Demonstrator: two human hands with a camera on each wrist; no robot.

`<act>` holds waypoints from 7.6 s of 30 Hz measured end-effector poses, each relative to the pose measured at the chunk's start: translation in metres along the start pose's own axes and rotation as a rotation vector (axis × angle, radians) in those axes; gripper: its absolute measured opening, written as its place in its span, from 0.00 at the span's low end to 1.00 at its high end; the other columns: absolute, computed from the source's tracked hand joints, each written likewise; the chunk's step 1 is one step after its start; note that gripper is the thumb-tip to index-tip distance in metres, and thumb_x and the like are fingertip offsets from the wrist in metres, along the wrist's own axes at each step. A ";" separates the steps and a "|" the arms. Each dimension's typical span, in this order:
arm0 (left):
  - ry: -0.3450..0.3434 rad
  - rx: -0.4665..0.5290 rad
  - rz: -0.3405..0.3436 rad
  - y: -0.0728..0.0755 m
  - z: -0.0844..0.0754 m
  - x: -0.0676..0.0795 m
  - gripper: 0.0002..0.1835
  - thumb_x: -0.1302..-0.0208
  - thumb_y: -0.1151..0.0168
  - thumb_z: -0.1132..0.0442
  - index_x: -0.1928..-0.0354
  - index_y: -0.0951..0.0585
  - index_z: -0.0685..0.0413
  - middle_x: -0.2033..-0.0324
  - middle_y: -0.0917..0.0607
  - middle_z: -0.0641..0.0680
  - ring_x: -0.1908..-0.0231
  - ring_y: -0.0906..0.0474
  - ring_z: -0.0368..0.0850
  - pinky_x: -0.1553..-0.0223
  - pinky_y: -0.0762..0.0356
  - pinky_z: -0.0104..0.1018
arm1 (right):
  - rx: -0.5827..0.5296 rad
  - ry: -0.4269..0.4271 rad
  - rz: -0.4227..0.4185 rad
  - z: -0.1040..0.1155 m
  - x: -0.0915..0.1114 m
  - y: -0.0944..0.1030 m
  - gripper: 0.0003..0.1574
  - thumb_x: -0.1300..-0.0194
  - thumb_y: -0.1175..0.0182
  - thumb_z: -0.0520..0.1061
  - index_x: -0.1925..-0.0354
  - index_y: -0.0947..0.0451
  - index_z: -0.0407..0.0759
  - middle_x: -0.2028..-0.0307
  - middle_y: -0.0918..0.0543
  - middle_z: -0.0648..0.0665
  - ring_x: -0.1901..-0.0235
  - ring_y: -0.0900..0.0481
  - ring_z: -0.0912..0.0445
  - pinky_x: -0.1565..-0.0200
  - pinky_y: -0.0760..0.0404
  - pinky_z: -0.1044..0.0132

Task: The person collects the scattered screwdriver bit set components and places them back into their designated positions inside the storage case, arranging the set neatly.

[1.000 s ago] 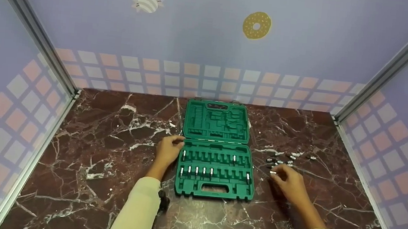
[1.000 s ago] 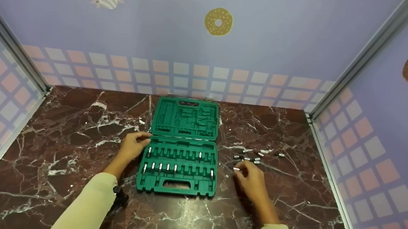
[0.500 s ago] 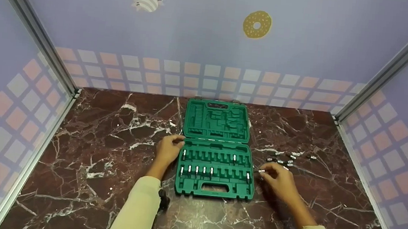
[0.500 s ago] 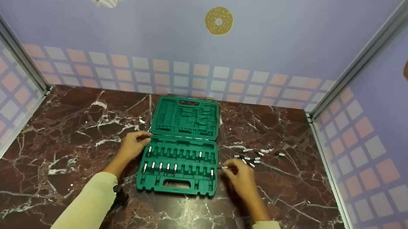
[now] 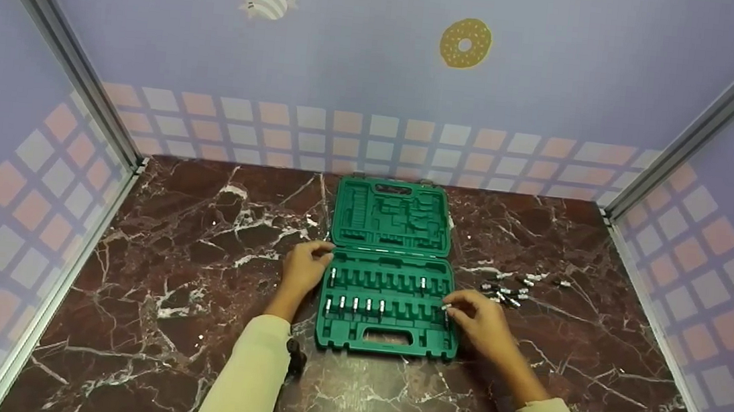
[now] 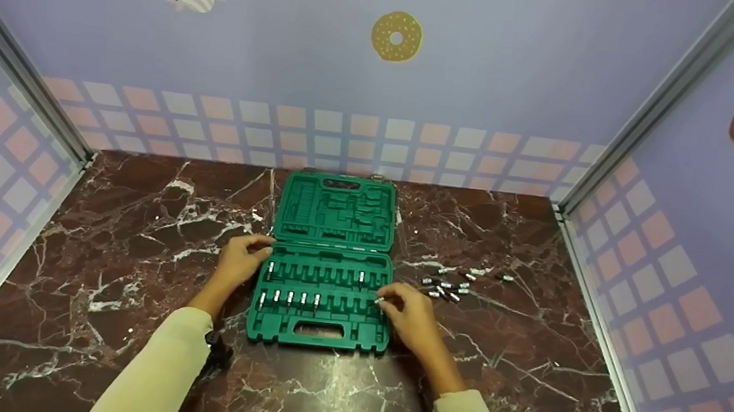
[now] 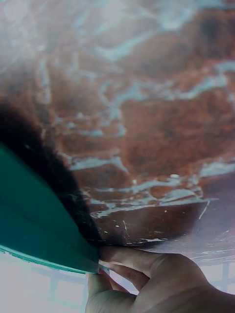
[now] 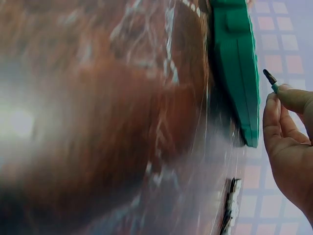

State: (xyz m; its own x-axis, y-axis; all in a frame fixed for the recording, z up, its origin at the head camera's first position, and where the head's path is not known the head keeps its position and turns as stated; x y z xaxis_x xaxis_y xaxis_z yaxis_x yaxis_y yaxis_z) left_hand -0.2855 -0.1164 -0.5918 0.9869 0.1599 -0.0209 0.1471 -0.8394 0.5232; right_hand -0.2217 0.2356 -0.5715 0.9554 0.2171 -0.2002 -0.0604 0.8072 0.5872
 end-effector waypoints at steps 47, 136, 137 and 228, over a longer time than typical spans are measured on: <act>0.007 -0.012 0.002 -0.001 0.000 0.000 0.10 0.29 0.33 0.63 0.49 0.10 0.49 0.56 0.09 0.54 0.53 0.13 0.53 0.49 0.18 0.52 | 0.248 0.107 0.243 0.055 -0.038 -0.070 0.02 0.37 0.28 0.37 0.64 0.11 0.42 0.63 0.13 0.43 0.64 0.14 0.51 0.62 0.14 0.59; 0.000 0.007 0.006 0.000 0.000 0.001 0.11 0.29 0.33 0.64 0.49 0.11 0.50 0.57 0.09 0.54 0.53 0.13 0.54 0.48 0.17 0.51 | 0.327 0.080 -0.193 -0.040 0.006 0.072 0.25 0.46 0.21 0.35 0.50 0.16 0.37 0.58 0.15 0.39 0.55 0.18 0.43 0.52 0.22 0.49; 0.001 0.007 0.006 0.000 0.000 0.001 0.10 0.29 0.33 0.64 0.49 0.11 0.50 0.57 0.09 0.54 0.53 0.13 0.54 0.49 0.17 0.51 | 0.335 0.078 -0.193 -0.043 0.007 0.073 0.25 0.47 0.21 0.35 0.50 0.16 0.37 0.57 0.16 0.39 0.55 0.18 0.43 0.52 0.22 0.47; 0.002 -0.004 -0.007 0.000 0.000 0.001 0.10 0.30 0.33 0.62 0.49 0.10 0.49 0.58 0.09 0.53 0.53 0.13 0.53 0.47 0.19 0.53 | 0.152 -0.001 -0.090 -0.019 -0.003 0.029 0.11 0.37 0.30 0.32 0.59 0.10 0.46 0.62 0.11 0.48 0.67 0.21 0.60 0.63 0.22 0.68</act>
State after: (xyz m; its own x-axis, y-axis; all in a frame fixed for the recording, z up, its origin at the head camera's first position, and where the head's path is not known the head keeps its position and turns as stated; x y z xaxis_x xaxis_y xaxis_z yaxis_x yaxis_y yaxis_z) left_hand -0.2848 -0.1165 -0.5920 0.9857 0.1671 -0.0233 0.1542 -0.8360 0.5266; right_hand -0.2319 0.2687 -0.5694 0.9552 0.1475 -0.2566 0.0695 0.7310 0.6788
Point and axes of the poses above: each hand's wrist, its own x-axis away from the middle knuckle, its own y-axis out of the back of the hand, z = x × y, the point moved 4 cm from there along -x, towards the middle knuckle
